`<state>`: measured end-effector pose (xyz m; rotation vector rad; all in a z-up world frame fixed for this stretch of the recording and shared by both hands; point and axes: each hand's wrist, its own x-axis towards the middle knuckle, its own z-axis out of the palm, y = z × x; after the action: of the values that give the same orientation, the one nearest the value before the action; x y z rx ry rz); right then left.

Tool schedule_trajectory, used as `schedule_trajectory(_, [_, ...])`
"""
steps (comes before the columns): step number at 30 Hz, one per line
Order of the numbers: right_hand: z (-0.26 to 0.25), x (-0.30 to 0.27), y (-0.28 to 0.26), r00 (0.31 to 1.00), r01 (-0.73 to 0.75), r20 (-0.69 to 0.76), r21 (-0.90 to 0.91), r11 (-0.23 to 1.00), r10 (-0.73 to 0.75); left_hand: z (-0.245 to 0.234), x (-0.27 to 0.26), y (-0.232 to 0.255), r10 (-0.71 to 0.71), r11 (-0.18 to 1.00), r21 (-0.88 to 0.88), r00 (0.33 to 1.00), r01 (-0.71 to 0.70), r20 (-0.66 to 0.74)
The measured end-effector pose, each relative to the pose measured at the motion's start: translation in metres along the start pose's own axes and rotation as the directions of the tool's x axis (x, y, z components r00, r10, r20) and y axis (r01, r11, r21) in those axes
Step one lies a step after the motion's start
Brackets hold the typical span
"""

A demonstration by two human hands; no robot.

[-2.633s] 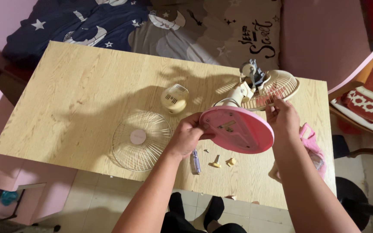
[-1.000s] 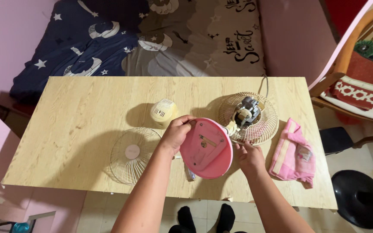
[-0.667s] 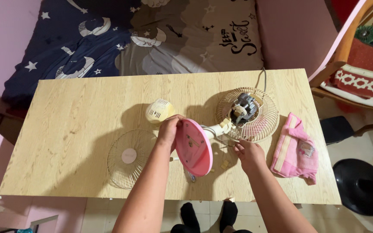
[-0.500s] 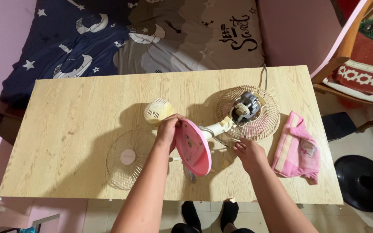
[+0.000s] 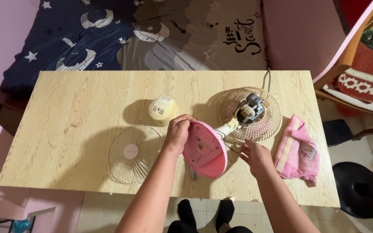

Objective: The person assembles a small table fan on a wooden table. They attach the front grill to the motor housing, then use a screwdriver to secure the pink base to the fan's neck. The person handles the fan parts, screws, and a screwdriver throughout the process.

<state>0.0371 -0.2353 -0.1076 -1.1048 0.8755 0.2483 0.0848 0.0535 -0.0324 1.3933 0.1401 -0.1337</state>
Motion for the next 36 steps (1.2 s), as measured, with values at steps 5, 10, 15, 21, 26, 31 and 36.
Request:
schedule_trajectory(5, [0.009,-0.045,-0.014,0.98,0.168,-0.08,-0.176,0.97,-0.184,0.014,-0.007,0.001,0.007,1.0,-0.021,0.999,-0.008,-0.037])
schedule_trajectory(10, [0.008,-0.108,-0.031,0.87,0.493,0.189,-0.331,0.805,-0.455,0.027,-0.013,0.013,-0.067,0.997,0.037,0.996,0.07,-0.066])
schedule_trajectory(15, [0.023,-0.132,-0.026,0.864,0.475,0.38,-0.398,0.785,-0.33,0.04,-0.023,0.025,0.061,0.974,0.225,0.992,-0.035,-0.107])
schedule_trajectory(21, [0.03,-0.129,-0.026,0.877,0.396,0.335,-0.101,0.913,-0.343,0.024,-0.033,0.027,0.257,0.934,0.293,0.955,-0.206,-0.147])
schedule_trajectory(26, [0.014,-0.128,-0.03,0.883,0.379,0.251,0.119,0.918,-0.397,-0.015,-0.088,0.002,0.267,0.843,0.528,0.933,-0.104,-0.243])
schedule_trajectory(31, [0.015,-0.129,-0.018,0.888,0.377,0.235,0.12,0.919,-0.395,-0.014,-0.138,-0.008,-0.08,0.605,0.753,0.961,0.258,-0.264])
schedule_trajectory(36, [0.015,-0.132,-0.008,0.859,0.45,0.243,0.061,0.891,-0.451,0.008,-0.137,-0.025,-0.262,0.46,0.833,0.943,0.308,-0.204])
